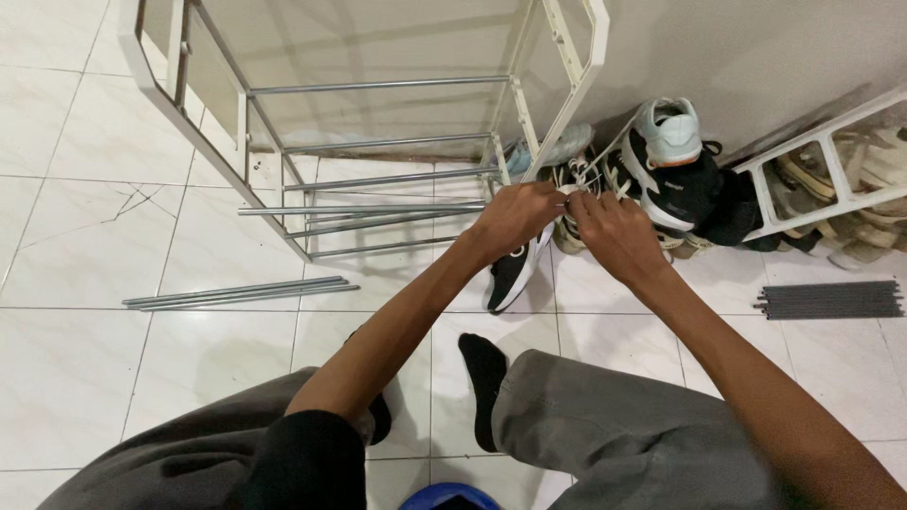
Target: The person assembles a shoe rack by inserting metal rods into the plastic frame. They pick up rods from the floor and slide them into the designated slots on the rack.
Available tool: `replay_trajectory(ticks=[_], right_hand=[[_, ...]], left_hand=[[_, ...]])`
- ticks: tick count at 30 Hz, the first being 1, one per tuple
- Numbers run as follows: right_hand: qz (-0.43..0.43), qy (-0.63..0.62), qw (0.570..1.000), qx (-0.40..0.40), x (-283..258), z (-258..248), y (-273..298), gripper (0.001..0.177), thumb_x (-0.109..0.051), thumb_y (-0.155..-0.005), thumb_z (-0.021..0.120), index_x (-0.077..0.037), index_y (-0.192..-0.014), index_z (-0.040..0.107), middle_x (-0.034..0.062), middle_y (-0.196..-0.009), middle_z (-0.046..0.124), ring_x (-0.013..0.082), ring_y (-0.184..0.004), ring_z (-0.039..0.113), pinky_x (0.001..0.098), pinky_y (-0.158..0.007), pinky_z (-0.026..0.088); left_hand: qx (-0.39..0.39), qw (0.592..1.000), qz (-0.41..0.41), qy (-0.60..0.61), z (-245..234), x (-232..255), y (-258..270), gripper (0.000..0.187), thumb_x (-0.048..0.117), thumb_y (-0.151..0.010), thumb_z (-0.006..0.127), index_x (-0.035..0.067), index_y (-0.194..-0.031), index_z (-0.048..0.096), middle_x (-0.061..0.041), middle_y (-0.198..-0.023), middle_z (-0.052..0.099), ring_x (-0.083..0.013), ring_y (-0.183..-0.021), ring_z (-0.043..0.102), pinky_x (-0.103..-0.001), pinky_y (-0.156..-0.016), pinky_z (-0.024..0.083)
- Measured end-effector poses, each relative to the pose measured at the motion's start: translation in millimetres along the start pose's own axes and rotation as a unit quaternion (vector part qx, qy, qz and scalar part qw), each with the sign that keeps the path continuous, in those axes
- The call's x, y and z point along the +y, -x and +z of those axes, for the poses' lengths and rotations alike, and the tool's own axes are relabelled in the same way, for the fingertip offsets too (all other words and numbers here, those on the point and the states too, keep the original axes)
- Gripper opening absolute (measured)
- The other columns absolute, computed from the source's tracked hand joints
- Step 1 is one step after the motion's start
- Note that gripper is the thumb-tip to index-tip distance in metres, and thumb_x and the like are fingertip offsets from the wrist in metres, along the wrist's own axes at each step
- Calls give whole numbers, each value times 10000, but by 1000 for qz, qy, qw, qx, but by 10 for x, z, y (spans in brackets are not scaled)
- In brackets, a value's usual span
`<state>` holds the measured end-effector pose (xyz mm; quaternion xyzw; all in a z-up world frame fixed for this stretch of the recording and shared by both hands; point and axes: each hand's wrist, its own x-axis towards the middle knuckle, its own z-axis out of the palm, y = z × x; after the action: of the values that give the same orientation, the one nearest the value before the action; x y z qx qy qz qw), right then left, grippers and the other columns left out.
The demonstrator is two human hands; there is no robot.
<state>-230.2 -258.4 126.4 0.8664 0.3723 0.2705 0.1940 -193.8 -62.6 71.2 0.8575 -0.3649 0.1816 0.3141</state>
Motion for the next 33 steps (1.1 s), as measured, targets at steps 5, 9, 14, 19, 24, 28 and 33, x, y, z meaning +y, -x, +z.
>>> replay_trajectory(ticks=[5,9,14,19,24,28,33], right_hand=[[-6,-43,999,-26,-37,134,-33,83,-82,-873,670,-60,-953,665,56,-868,698,201,-793,696,334,-625,554],[-14,-72,997,-17,-143,224,-117,83,-75,-848,664,-52,-928,657,93,-868,717,223,-812,728,346,-613,579],[-38,-84,994,-53,-416,257,-441,106,-65,-839,648,-43,-940,673,96,-848,727,237,-763,733,361,-579,574],[-77,-133,981,-114,-868,317,-868,95,-114,-834,639,-65,-866,714,98,-826,735,270,-773,736,416,-599,583],[-142,-148,964,-170,-1526,451,-1351,99,-107,-822,650,-84,-769,729,93,-791,737,265,-830,720,419,-694,578],[-181,-197,959,-94,-2175,583,-1626,57,-69,-769,678,-61,-797,728,95,-825,728,263,-901,697,401,-701,572],[-180,-255,947,-76,-2975,897,-1682,143,-42,-760,683,-39,-899,714,96,-839,719,265,-853,700,405,-656,570]], left_hand=[[-33,999,-16,8,-145,-145,223,165,101,-913,661,18,-1035,735,-147,-996,724,-332,-867,724,-427,-738,606],[-59,998,-28,7,-399,-340,625,163,71,-955,634,16,-1074,730,-156,-979,717,-332,-871,728,-442,-745,606],[-47,995,-15,-85,-765,-592,1060,176,76,-953,636,-9,-1087,712,-160,-1002,711,-339,-877,716,-442,-720,600],[-73,983,-29,-165,-933,-799,1563,136,32,-900,642,21,-1016,712,-129,-1019,695,-300,-975,701,-395,-737,611],[-74,972,-113,-194,-1063,-1027,2174,189,10,-888,655,71,-1059,710,-91,-1069,683,-268,-1026,682,-388,-750,609],[-121,953,-140,-241,-1202,-1197,2745,289,40,-761,681,70,-1049,687,-88,-1123,657,-278,-1079,655,-388,-718,606],[-107,950,-217,-196,-1119,-1463,3431,171,122,-876,694,76,-1041,681,-84,-1114,642,-287,-1050,647,-419,-717,592]])
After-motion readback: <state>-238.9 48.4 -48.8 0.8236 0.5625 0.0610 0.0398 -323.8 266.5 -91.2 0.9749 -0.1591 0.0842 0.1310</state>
